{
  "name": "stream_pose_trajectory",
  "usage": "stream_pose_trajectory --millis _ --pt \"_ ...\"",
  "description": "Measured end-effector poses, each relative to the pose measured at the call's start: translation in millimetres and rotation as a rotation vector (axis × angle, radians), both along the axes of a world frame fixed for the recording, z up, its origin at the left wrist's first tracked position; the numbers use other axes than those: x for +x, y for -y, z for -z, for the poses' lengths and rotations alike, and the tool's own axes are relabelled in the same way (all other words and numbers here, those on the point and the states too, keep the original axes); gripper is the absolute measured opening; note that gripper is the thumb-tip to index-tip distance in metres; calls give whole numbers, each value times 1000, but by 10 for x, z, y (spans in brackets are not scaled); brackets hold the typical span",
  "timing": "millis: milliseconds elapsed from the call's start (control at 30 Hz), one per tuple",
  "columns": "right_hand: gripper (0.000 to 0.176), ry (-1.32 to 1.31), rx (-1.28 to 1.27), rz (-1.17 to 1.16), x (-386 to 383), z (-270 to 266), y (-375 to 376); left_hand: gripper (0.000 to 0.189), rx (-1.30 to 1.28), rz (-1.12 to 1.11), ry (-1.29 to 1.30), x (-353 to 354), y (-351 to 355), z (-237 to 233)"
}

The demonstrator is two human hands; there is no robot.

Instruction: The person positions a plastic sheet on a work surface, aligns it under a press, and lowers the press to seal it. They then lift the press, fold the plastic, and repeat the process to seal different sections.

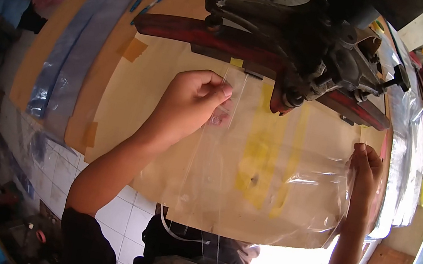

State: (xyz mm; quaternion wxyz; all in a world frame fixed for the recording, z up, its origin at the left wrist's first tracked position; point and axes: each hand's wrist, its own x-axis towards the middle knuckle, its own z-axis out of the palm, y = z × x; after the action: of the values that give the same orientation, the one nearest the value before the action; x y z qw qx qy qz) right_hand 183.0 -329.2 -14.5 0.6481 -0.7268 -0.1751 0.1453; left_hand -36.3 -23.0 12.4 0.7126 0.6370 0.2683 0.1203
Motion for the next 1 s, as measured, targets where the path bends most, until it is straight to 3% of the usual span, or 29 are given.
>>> stream_pose_trajectory --millis 167,233,1000 --pt "23 138 23 106 -75 52 8 16 -63 -25 80 10 50 -2" --pt "24 162 -108 127 -147 -57 -25 15 -75 -9 87 -10 37 28" --pt "18 121 60 162 -93 17 53 16 -148 -36 152 -39 31 95"
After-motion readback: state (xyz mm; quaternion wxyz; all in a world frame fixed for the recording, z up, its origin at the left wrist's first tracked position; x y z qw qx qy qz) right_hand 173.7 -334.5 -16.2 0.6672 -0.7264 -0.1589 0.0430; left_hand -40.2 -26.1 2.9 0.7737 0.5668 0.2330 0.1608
